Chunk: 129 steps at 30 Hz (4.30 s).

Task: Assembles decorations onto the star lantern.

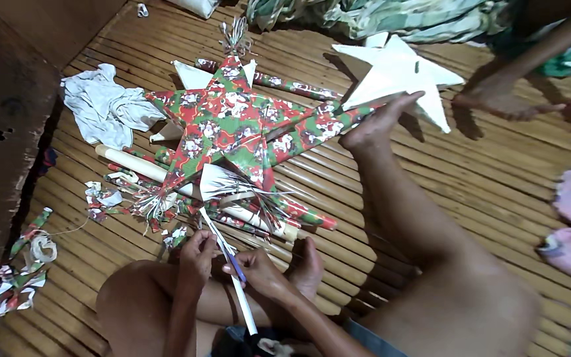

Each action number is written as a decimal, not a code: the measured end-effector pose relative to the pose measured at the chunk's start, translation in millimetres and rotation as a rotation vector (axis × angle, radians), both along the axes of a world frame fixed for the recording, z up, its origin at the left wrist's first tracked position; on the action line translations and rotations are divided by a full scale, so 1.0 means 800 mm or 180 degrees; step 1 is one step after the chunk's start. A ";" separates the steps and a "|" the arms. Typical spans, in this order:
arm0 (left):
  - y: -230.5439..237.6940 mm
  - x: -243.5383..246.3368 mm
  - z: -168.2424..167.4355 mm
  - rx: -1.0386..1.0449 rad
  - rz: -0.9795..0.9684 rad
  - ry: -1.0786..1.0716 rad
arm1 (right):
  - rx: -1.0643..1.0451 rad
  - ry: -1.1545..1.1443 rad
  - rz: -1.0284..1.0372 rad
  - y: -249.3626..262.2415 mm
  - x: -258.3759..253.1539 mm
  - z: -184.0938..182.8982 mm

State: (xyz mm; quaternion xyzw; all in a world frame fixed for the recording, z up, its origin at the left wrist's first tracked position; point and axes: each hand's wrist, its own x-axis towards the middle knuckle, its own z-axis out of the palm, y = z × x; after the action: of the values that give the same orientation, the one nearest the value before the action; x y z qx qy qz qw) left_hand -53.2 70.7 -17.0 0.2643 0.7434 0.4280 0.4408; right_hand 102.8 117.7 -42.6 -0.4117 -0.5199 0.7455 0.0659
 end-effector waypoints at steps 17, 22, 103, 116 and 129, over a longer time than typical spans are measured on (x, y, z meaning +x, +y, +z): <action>-0.006 0.000 -0.001 -0.0042 -0.0015 -0.0035 | 0.0057 0.0067 0.0043 0.014 -0.011 -0.004; -0.007 0.002 -0.006 0.0037 0.0008 -0.0015 | 0.0005 0.0105 -0.0048 0.012 -0.012 -0.004; -0.082 0.081 -0.004 -0.0091 0.0239 -0.0707 | -0.0216 -0.0188 -0.0011 -0.094 0.125 0.016; -0.087 0.085 -0.008 0.0021 0.0172 -0.0666 | -0.0207 -0.0173 -0.0001 -0.087 0.119 0.016; -0.089 0.086 -0.003 -0.0025 -0.0078 -0.0630 | -0.0094 -0.0144 0.0032 -0.080 0.112 0.009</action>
State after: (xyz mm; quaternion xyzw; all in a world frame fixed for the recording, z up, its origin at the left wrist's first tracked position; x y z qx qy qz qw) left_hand 15.9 -0.5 -19.5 0.2280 0.6947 0.4437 0.5182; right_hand 192.5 53.9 -35.2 -0.4268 -0.5123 0.7439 0.0443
